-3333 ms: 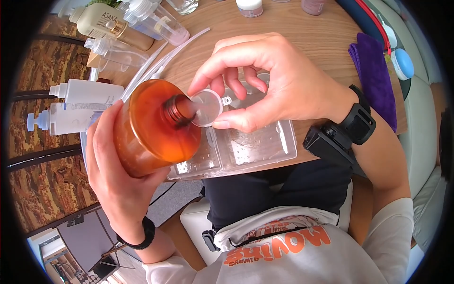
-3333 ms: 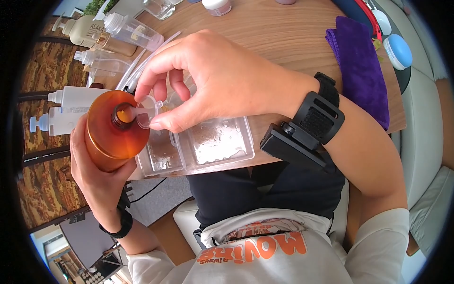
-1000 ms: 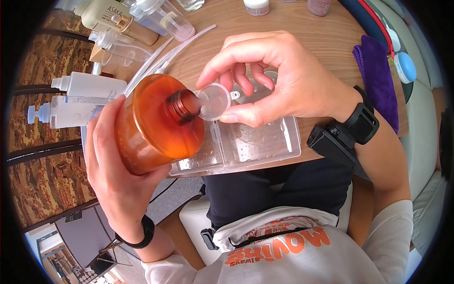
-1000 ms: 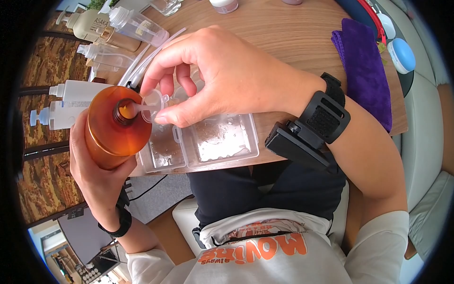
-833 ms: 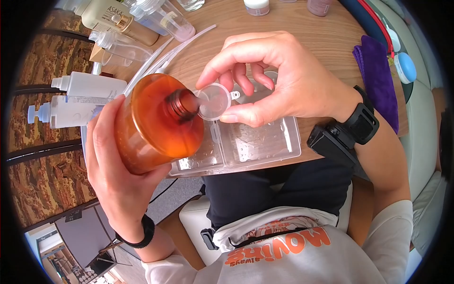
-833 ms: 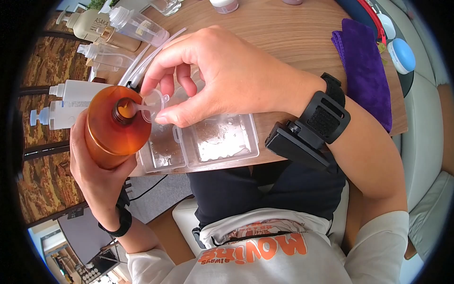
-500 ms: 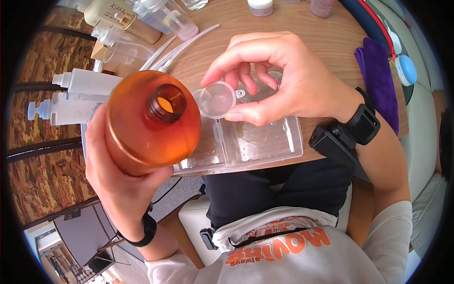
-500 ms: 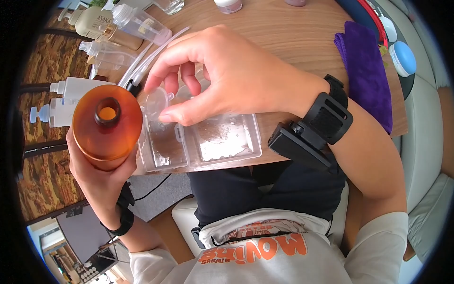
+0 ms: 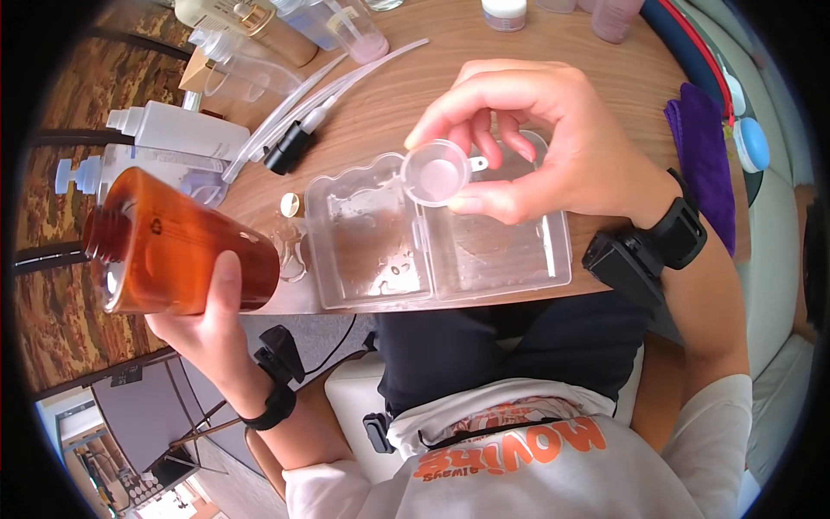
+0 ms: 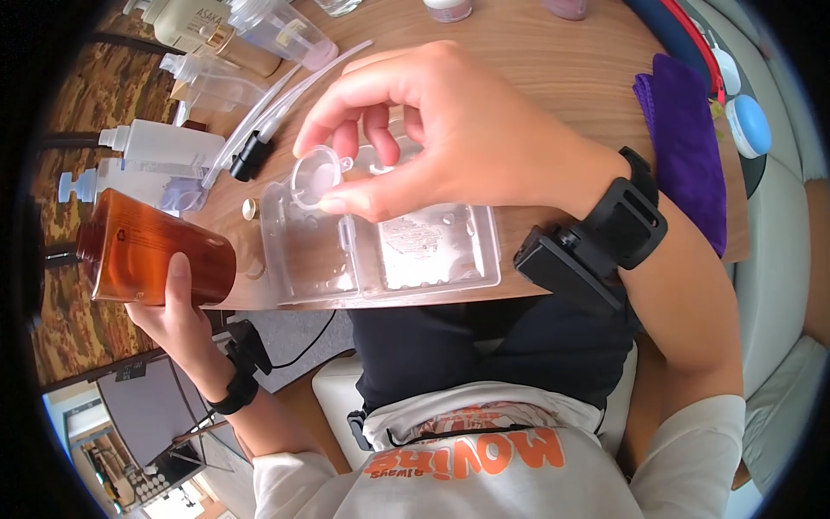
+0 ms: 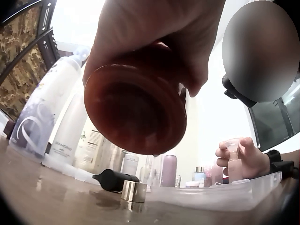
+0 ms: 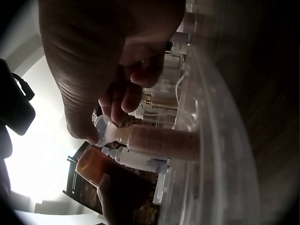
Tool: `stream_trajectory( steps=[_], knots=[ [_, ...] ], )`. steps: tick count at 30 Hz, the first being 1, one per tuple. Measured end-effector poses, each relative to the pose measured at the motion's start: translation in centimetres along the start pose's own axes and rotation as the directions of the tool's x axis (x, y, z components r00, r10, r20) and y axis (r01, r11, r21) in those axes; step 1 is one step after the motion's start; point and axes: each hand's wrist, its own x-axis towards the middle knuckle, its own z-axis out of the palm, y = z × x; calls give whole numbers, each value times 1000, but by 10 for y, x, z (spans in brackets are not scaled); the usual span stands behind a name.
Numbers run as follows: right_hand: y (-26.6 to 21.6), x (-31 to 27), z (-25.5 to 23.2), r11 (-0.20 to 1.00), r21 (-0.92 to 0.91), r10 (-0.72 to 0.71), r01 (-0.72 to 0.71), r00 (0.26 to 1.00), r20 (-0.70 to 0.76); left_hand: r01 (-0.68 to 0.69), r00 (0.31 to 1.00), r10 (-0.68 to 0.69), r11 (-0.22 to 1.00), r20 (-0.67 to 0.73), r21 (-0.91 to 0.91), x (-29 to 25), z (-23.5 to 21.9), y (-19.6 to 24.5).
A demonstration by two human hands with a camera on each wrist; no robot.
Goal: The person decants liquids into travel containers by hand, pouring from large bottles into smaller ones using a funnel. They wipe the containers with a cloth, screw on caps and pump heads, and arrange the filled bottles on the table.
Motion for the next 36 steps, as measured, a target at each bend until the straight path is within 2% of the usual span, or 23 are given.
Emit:
stream_trajectory(
  steps=[2, 6, 9, 12, 16, 19, 22, 25, 28, 31, 34, 36],
  knots=[
    [-1, 0, -1, 1000, -16, 19, -19, 1000, 13, 103, 987, -107, 994, -119, -38, -2, -8, -11],
    [-1, 0, -1, 999, -42, 36, -35, 999, 27, 159, 971, -196, 957, -139, -241, -8, -17, -18],
    [-1, -1, -2, 998, -50, 34, -32, 999, 40, 159, 961, -186, 977, -207, -141, -11, -12, -23],
    [-2, 0, -3, 998, -40, 50, -47, 997, 54, 152, 952, -176, 982, -250, -113, -14, -4, -36],
    [-3, 0, -4, 997, -21, 76, -75, 995, 66, 187, 942, -234, 961, -240, -206, -20, 5, -45],
    [-3, -1, -4, 995, -16, 100, -99, 993, 68, 169, 949, -218, 962, -228, -216, -24, 11, -44],
    [-2, -1, -4, 993, 2, 122, -122, 990, 74, 168, 961, -198, 972, -193, -162, -26, 17, -44],
    [-3, -1, -5, 992, 7, 127, -128, 989, 79, 138, 961, -169, 979, -219, -151, -27, 23, -45],
    [-5, -1, -5, 990, 0, 139, -139, 987, 86, 166, 965, -193, 974, -178, -157, -29, 20, -46],
    [-3, -1, -5, 992, -23, 126, -124, 988, 92, 195, 970, -205, 977, -131, -87, -33, 17, -47],
    [-3, -1, -6, 993, -42, 117, -114, 989, 90, 101, 990, -108, 992, -85, -79, -41, 7, -64],
    [-4, -1, -6, 992, -48, 119, -115, 989, 92, 181, 961, -187, 982, -204, -47, -42, 8, -66]
  ],
)
